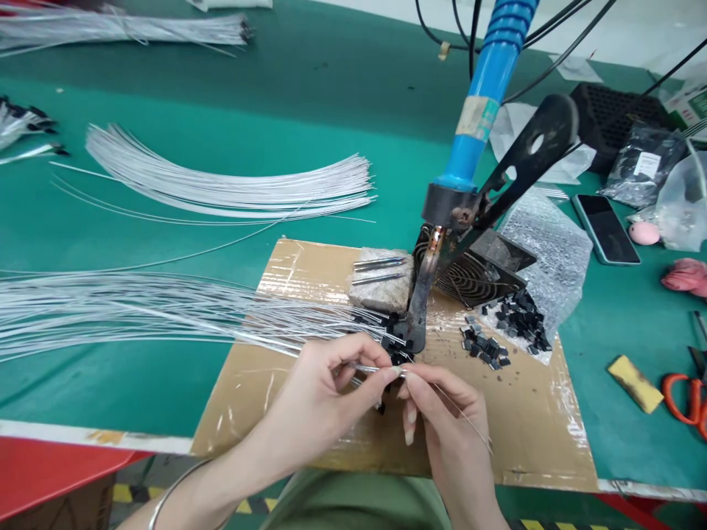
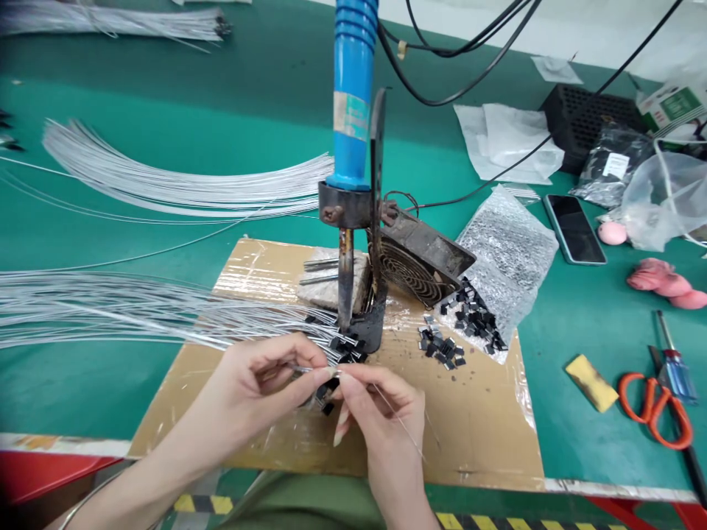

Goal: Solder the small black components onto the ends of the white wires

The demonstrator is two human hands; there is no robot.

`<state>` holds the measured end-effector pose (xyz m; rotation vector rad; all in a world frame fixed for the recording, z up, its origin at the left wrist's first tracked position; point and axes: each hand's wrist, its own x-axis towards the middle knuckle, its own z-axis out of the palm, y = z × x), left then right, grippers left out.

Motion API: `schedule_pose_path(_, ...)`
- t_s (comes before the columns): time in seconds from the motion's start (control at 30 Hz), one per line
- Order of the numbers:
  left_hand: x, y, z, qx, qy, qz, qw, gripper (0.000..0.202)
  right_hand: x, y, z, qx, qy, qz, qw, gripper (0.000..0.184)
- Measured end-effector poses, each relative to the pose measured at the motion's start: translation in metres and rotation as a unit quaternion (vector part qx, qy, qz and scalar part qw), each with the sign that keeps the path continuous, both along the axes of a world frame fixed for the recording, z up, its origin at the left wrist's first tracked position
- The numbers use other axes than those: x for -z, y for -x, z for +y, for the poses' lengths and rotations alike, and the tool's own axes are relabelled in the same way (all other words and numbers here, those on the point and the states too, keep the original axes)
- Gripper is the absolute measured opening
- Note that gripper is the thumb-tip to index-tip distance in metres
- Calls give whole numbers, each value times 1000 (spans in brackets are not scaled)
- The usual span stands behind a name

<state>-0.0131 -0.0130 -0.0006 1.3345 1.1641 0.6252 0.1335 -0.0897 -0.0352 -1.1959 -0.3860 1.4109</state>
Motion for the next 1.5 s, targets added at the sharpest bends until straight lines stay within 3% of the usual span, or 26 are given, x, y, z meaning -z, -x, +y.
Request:
schedule_pose_path(0.2,1,-1,-1,13,-22,32,999,22,11,-5,-1,-27,-27,3,999,18)
schedule_pose_path(0.7,0,3,0,60,7,29,998,24,6,-20,4,-99,7,52,994,21)
schedule_pose_path(0.97,2,1,-1,35,-16,43,998,24,7,-16,3,-81,12,26,996,30)
schedule_pose_path(1.5,14,-1,-12,-7,-103,59,993,23,2,-6,8,-33,3,43,999,26)
